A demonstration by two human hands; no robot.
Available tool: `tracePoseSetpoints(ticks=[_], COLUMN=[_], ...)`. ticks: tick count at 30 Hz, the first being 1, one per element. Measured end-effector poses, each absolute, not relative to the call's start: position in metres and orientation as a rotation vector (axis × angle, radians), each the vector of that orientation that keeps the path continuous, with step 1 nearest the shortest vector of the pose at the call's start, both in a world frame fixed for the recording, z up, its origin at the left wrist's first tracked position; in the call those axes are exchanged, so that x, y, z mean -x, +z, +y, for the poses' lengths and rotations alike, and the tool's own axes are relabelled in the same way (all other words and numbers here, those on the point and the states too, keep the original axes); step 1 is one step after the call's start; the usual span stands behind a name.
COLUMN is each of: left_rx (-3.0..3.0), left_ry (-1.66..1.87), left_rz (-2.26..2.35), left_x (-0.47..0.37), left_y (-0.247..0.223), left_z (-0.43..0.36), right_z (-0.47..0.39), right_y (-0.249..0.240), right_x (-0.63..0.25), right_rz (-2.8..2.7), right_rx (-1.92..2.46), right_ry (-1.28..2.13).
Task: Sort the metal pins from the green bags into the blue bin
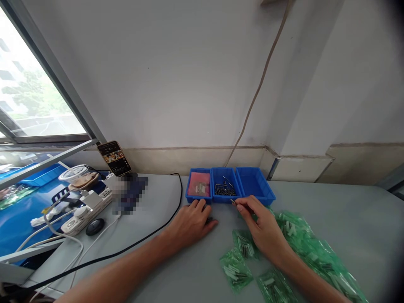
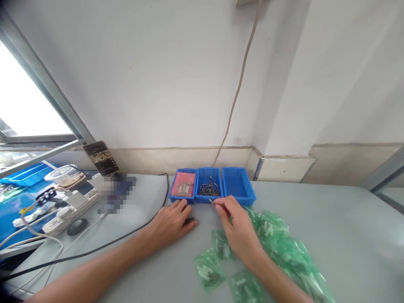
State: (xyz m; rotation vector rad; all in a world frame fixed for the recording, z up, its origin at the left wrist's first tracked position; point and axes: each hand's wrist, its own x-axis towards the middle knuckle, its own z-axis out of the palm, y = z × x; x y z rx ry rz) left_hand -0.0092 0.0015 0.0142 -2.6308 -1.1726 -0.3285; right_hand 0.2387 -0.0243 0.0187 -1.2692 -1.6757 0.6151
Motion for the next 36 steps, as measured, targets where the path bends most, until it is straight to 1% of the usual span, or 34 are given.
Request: tracePoseSetpoints(ticks=[4, 7, 11, 15, 18, 27, 36], left_rx=[2.614, 2.626, 2.656, 2.679, 2.695, 2.730, 2.737], left_ry=[-0.339, -0.329, -0.327, -0.309, -0.296, -0.317, -0.366], left_rz=[-1.200, -1.214, -1.210, -1.177, -1.156, -1.094, -0.994], left_x=[0.007, 0.007, 0.007, 0.008, 0.008, 0.009, 0.011], left_y=[0.013, 0.012, 0.011, 0.009, 0.008, 0.004, -0.003], left_z=[-0.001, -0.001, 0.000, 0.002, 0.003, 0.006, 0.009], right_z=[-0.023, -0.022, -0.024, -0.027, -0.028, -0.027, -0.027], right_y=[0.018, 0.018, 0.024, 0.032, 0.035, 0.036, 0.034], right_x=[-0.238, -0.237, -0.235, -0.233, -0.233, -0.231, -0.232], right_rz=[-1.547, -1.362, -1.089, -0.937, -0.915, -0.998, -1.019], right_rx=[1.246, 1.190, 1.007, 0.878, 0.863, 0.980, 0.983], right_ry=[0.778, 1.049, 1.417, 1.619, 1.647, 1.517, 1.507])
